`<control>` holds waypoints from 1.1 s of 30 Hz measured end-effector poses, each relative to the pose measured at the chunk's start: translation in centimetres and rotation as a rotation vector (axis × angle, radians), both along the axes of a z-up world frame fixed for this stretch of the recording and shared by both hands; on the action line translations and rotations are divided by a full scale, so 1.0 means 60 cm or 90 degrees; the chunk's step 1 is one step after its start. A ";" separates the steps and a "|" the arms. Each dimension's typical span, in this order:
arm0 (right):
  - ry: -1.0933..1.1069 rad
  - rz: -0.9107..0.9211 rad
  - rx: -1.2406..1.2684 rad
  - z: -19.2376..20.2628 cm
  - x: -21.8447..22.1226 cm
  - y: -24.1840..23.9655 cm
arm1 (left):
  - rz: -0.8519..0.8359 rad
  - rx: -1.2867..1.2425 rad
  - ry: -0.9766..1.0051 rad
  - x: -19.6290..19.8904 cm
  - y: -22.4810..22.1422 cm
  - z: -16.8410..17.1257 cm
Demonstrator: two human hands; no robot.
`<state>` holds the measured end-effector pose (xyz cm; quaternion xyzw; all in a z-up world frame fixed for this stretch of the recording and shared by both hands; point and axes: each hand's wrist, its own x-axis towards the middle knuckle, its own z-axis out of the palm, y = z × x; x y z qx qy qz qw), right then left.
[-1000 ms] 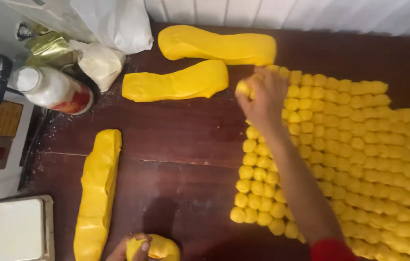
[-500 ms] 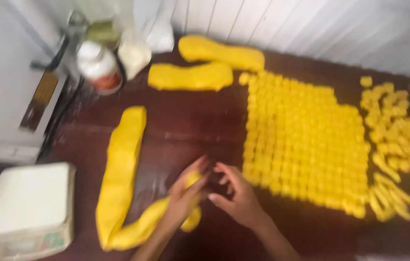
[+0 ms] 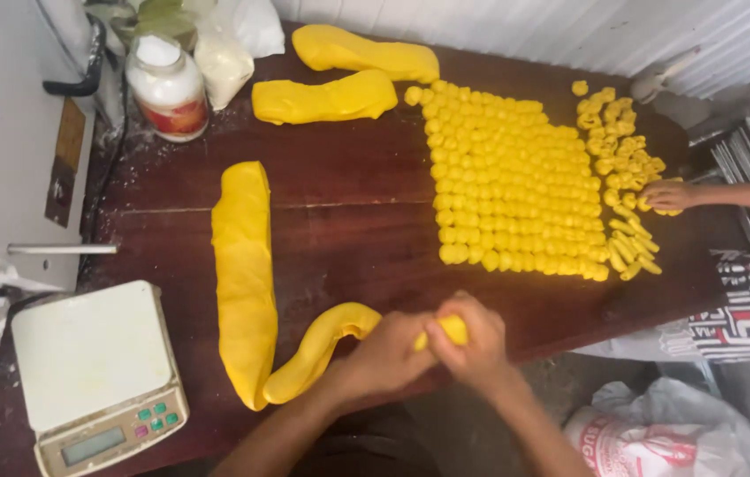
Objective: Portioning and shaping yellow dough into small balls on a bakery workbench.
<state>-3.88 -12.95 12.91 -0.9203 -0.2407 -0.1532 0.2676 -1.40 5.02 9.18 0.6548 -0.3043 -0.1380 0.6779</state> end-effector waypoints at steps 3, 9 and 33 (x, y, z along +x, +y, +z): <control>-0.041 -0.152 0.201 -0.069 -0.010 -0.003 | 0.006 -0.018 -0.024 -0.014 0.004 -0.002; 0.293 -0.182 0.198 -0.272 0.056 -0.126 | 0.089 -0.125 -0.043 0.021 -0.031 -0.059; 0.135 -0.192 0.206 -0.135 0.331 -0.099 | 0.532 -0.216 0.521 0.082 -0.050 -0.224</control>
